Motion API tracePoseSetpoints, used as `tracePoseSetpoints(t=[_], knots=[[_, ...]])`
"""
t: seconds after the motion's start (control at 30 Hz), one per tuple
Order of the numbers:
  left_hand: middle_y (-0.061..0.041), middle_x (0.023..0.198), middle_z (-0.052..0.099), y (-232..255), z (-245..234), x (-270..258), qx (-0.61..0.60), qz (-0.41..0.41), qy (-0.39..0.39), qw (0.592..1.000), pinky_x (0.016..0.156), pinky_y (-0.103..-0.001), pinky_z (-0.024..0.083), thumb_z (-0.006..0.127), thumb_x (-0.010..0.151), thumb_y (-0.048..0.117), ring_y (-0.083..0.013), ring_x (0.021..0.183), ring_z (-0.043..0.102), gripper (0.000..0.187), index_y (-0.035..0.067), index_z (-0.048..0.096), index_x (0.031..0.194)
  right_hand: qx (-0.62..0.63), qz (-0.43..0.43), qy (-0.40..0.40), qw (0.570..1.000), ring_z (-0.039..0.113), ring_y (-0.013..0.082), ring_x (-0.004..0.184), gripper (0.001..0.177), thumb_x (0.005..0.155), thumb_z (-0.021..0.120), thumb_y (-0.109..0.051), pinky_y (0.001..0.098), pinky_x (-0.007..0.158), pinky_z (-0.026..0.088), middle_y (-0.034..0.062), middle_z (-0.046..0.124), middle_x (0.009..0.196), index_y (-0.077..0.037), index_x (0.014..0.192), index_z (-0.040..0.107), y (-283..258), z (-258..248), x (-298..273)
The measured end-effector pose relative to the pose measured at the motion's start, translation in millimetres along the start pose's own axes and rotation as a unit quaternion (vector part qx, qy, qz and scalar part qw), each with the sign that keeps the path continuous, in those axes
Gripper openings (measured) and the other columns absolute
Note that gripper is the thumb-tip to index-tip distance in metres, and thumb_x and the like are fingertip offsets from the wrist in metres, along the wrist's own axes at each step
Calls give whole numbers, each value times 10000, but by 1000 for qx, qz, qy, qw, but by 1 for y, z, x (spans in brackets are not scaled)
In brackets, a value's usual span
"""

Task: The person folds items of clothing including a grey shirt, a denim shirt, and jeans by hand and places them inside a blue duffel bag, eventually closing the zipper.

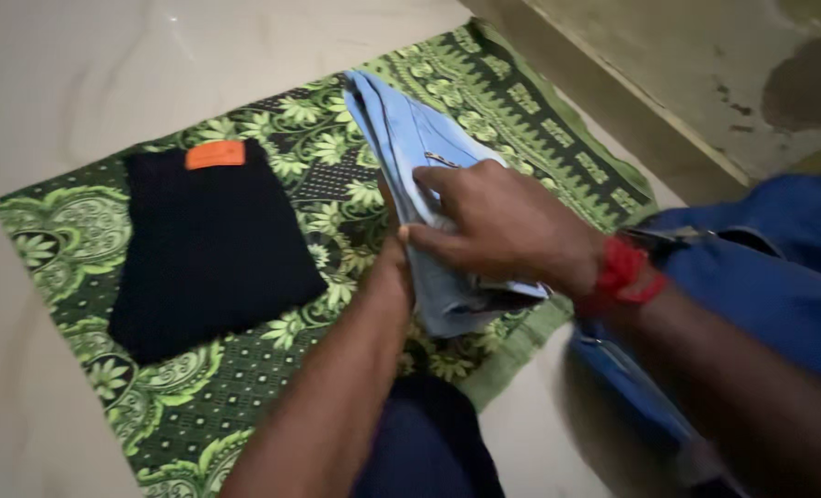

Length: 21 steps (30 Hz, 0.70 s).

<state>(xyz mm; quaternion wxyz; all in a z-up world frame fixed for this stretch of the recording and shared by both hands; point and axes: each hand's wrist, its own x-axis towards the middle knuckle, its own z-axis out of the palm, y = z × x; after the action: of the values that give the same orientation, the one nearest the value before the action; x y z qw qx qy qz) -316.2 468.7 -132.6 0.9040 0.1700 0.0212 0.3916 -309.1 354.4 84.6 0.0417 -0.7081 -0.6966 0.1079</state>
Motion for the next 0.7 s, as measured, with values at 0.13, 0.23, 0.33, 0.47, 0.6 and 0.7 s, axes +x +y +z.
tracePoseSetpoints(t=[0.13, 0.23, 0.33, 0.47, 0.6, 0.7], knots=[[-109, 1238, 623, -22, 35, -20, -9, -107, -32, 994, 893, -407, 546, 387, 981, 590, -255, 1086, 634, 654, 99, 488, 1402, 52, 12, 19, 998, 744, 314, 829, 597, 953, 598, -534, 467, 730, 604, 183, 739, 971, -89, 1351, 622, 50, -10, -28], [-178, 1288, 604, -33, 61, -8, -53, -182, -84, 978, 951, -469, 536, 392, 955, 617, -325, 1127, 621, 727, 54, 469, 1409, 72, 123, 87, 986, 699, 316, 1012, 662, 929, 586, -553, 480, 784, 599, 198, 674, 1206, -120, 1429, 552, 94, -19, -56], [-175, 1282, 612, -41, 80, 2, -32, -191, -106, 975, 949, -467, 535, 421, 945, 608, -321, 1122, 625, 709, 60, 491, 1390, 179, 247, 159, 939, 658, 333, 1135, 802, 883, 608, -574, 491, 864, 603, 229, 571, 1382, -109, 1508, 417, 132, -28, -88], [-170, 1274, 622, -55, 106, 17, -4, -196, -136, 971, 946, -464, 533, 458, 932, 596, -316, 1115, 631, 686, 68, 521, 1365, 441, 270, 118, 848, 672, 310, 1182, 894, 827, 608, -631, 494, 953, 575, 181, 582, 1423, -91, 1504, 385, 159, -25, -125], [-166, 1266, 633, -85, 143, 40, 18, -214, -172, 961, 944, -462, 531, 496, 919, 585, -312, 1108, 637, 662, 77, 551, 1339, 498, 225, 123, 828, 584, 260, 1291, 908, 790, 656, -614, 486, 1010, 542, 87, 557, 1444, -166, 1520, 354, 183, -22, -157], [-162, 1259, 641, -112, 170, 48, 37, -228, -196, 953, 942, -460, 529, 524, 908, 576, -308, 1103, 642, 644, 83, 573, 1320, 568, 196, 168, 781, 627, 356, 1270, 811, 897, 667, -552, 493, 1074, 538, 217, 622, 1319, 24, 1446, 510, 197, -30, -185]])
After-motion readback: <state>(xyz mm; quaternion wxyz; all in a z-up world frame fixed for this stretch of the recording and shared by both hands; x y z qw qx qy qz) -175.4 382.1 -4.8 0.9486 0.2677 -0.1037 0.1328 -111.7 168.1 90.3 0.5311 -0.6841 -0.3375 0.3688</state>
